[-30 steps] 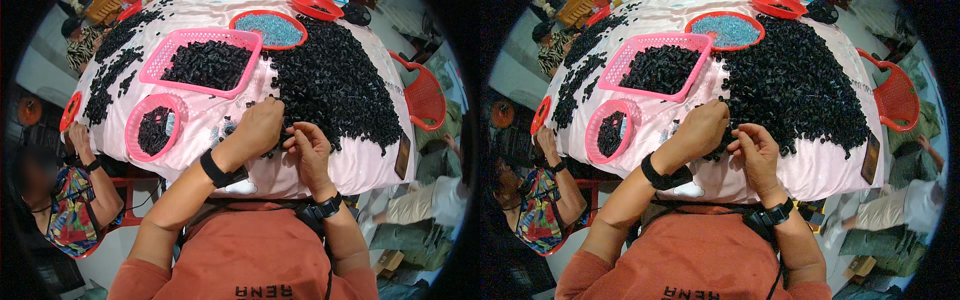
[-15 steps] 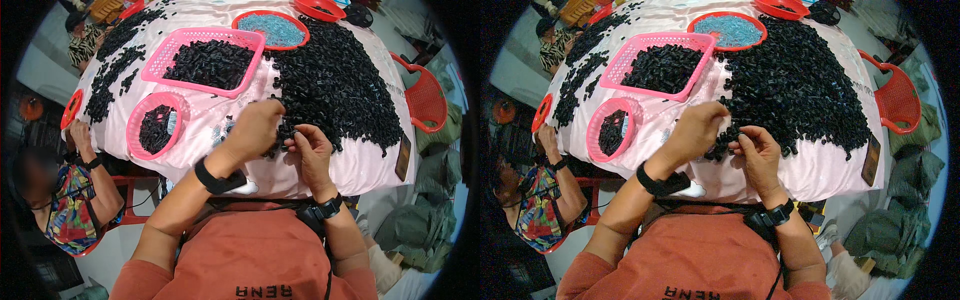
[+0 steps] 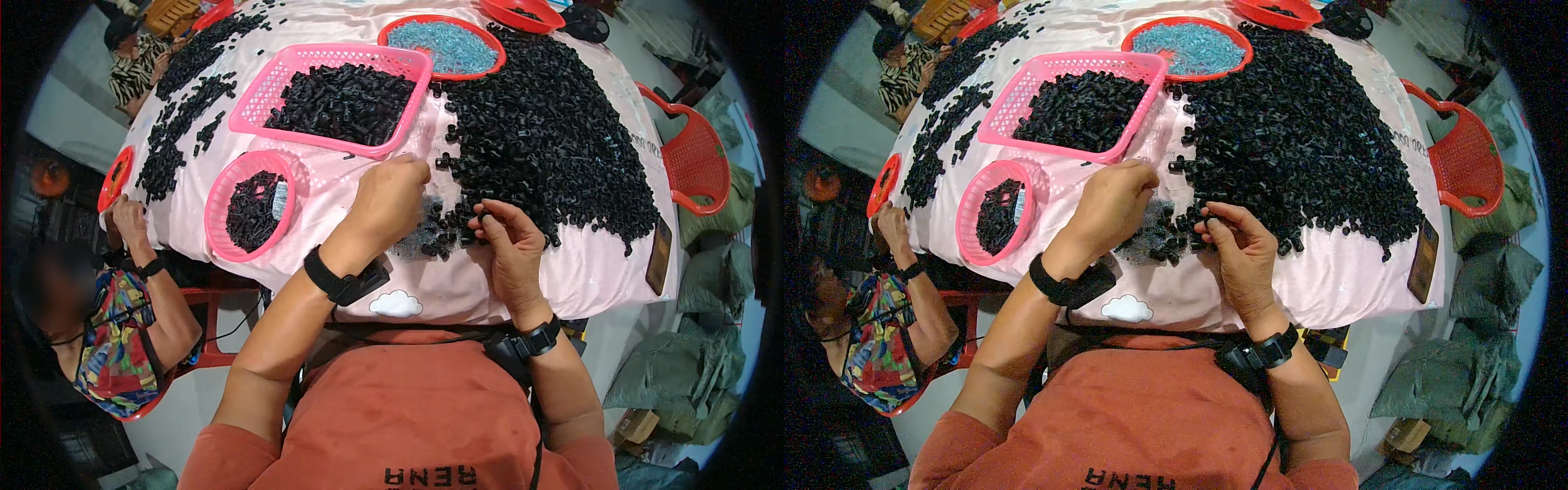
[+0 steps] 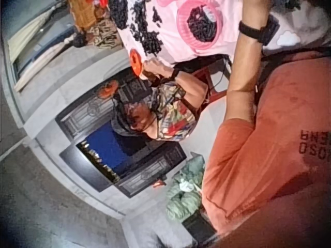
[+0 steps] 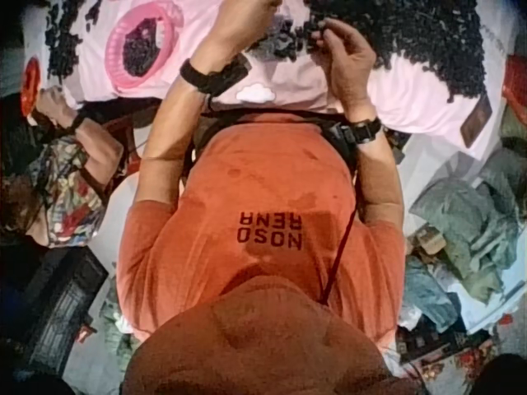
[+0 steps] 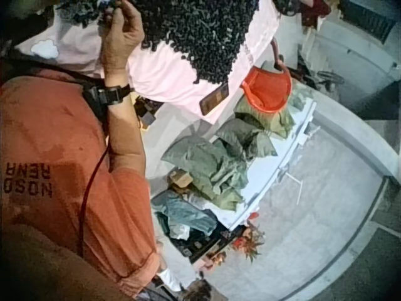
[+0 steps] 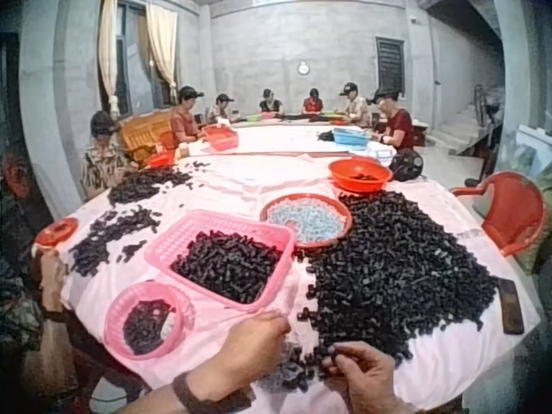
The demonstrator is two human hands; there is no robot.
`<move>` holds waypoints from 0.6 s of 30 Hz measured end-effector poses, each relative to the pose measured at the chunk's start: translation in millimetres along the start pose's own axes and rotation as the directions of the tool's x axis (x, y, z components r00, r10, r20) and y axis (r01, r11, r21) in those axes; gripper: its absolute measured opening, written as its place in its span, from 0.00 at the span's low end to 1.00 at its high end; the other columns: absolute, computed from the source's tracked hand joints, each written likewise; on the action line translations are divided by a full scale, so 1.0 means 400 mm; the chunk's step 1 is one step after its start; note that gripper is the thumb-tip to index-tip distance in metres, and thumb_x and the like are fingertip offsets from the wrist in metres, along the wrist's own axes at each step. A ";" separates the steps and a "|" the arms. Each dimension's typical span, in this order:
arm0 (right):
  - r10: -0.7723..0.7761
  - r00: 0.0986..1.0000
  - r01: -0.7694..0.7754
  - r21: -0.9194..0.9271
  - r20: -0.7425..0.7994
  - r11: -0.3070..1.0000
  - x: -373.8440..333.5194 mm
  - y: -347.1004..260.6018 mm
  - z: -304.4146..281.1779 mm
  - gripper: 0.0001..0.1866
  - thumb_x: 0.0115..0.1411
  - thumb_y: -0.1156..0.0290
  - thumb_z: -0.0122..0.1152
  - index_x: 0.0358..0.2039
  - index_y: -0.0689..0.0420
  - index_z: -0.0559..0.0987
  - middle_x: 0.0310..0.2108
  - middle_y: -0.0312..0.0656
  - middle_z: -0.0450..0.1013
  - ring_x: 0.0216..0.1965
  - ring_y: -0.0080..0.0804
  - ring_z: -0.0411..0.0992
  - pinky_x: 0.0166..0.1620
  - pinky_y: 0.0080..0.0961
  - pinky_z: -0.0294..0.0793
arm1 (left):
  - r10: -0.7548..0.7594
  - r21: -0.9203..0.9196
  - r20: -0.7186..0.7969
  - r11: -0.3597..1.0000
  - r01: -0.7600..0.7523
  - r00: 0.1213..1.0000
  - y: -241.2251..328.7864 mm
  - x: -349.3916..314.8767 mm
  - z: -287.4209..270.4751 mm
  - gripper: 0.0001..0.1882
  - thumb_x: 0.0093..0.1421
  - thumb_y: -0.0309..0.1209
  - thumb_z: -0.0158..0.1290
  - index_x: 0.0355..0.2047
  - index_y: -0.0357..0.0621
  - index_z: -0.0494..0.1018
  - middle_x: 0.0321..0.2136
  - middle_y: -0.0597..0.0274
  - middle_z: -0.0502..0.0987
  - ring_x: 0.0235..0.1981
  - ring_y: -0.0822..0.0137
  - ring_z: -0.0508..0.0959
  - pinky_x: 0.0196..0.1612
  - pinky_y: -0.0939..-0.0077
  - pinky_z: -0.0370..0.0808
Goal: Sorting small black rubber or plastic components into piles and containers.
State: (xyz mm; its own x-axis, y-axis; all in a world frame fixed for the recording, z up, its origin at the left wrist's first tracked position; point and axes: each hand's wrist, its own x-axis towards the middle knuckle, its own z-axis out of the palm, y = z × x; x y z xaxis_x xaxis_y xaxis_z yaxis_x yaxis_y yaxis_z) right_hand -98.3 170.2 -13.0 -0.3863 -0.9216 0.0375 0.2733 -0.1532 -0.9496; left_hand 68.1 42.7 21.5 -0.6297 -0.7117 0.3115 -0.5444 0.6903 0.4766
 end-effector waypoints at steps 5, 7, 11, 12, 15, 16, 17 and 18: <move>-0.013 1.000 0.013 -0.059 -0.002 0.998 -0.004 -0.006 0.006 0.13 0.62 0.80 0.59 0.48 0.61 0.78 0.40 0.36 0.78 0.38 0.19 0.76 0.42 0.16 0.75 | -0.032 0.086 -0.001 0.996 0.032 0.999 -0.006 0.019 0.034 0.05 0.53 0.23 0.53 0.30 0.36 0.76 0.30 0.44 0.77 0.33 0.42 0.78 0.39 0.54 0.74; -0.047 0.998 0.046 -0.027 -0.031 0.999 -0.005 -0.004 0.012 0.14 0.62 0.80 0.60 0.48 0.61 0.78 0.39 0.37 0.77 0.37 0.20 0.76 0.42 0.16 0.75 | -0.046 0.108 0.021 0.993 0.043 0.999 -0.005 0.025 0.041 0.05 0.53 0.23 0.53 0.30 0.36 0.76 0.30 0.44 0.77 0.33 0.42 0.78 0.38 0.53 0.74; -0.037 0.999 0.036 -0.053 -0.021 0.998 -0.002 0.003 0.000 0.14 0.61 0.80 0.60 0.48 0.60 0.77 0.38 0.38 0.77 0.36 0.20 0.76 0.41 0.17 0.76 | -0.020 0.114 0.049 0.993 0.015 0.999 0.003 0.034 0.045 0.04 0.53 0.24 0.53 0.29 0.36 0.74 0.29 0.42 0.76 0.32 0.41 0.78 0.37 0.53 0.74; -0.017 1.000 0.017 -0.065 -0.005 0.998 -0.002 0.001 0.000 0.13 0.61 0.80 0.60 0.47 0.60 0.77 0.38 0.37 0.77 0.35 0.20 0.76 0.41 0.17 0.76 | -0.019 0.109 0.058 0.994 0.013 0.998 0.004 0.035 0.046 0.04 0.53 0.24 0.53 0.28 0.36 0.73 0.29 0.41 0.76 0.32 0.41 0.78 0.37 0.53 0.74; 0.018 1.000 -0.017 -0.039 0.015 0.999 -0.003 -0.004 0.002 0.12 0.62 0.79 0.60 0.46 0.60 0.78 0.38 0.37 0.77 0.35 0.20 0.76 0.40 0.16 0.76 | -0.011 0.108 0.049 0.994 0.006 0.999 -0.001 0.032 0.051 0.03 0.53 0.22 0.52 0.29 0.36 0.73 0.29 0.43 0.77 0.32 0.40 0.77 0.36 0.51 0.74; 0.033 0.999 -0.033 -0.002 0.020 0.999 -0.003 -0.006 0.003 0.12 0.62 0.79 0.60 0.47 0.60 0.78 0.38 0.38 0.78 0.35 0.21 0.77 0.39 0.16 0.76 | -0.010 0.107 0.049 0.994 0.004 0.999 0.000 0.031 0.052 0.03 0.53 0.22 0.52 0.29 0.36 0.73 0.29 0.43 0.77 0.32 0.40 0.77 0.36 0.51 0.74; 0.033 0.999 -0.032 -0.003 0.019 0.999 -0.003 -0.008 0.006 0.12 0.62 0.79 0.60 0.47 0.60 0.78 0.38 0.38 0.78 0.35 0.21 0.77 0.39 0.16 0.76 | 0.023 0.074 -0.004 0.997 -0.022 1.000 0.001 0.029 0.052 0.04 0.53 0.22 0.52 0.30 0.36 0.74 0.29 0.45 0.77 0.31 0.42 0.78 0.35 0.54 0.74; 0.045 0.999 -0.045 0.006 0.016 0.999 -0.004 -0.010 0.010 0.12 0.62 0.79 0.60 0.47 0.60 0.78 0.38 0.38 0.78 0.36 0.21 0.77 0.39 0.16 0.77 | 0.051 0.044 -0.058 0.998 -0.049 0.997 0.006 0.026 0.048 0.05 0.54 0.21 0.52 0.32 0.36 0.75 0.29 0.46 0.78 0.30 0.44 0.79 0.34 0.57 0.75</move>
State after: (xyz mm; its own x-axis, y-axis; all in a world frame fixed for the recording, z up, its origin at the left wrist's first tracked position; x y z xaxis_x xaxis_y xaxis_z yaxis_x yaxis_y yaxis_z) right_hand -95.2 170.8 -8.0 -0.3599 -0.9330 -0.0002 0.2954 -0.1138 -0.9486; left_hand 49.6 39.3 10.3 -0.6237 -0.6818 0.3824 -0.5369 0.7291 0.4244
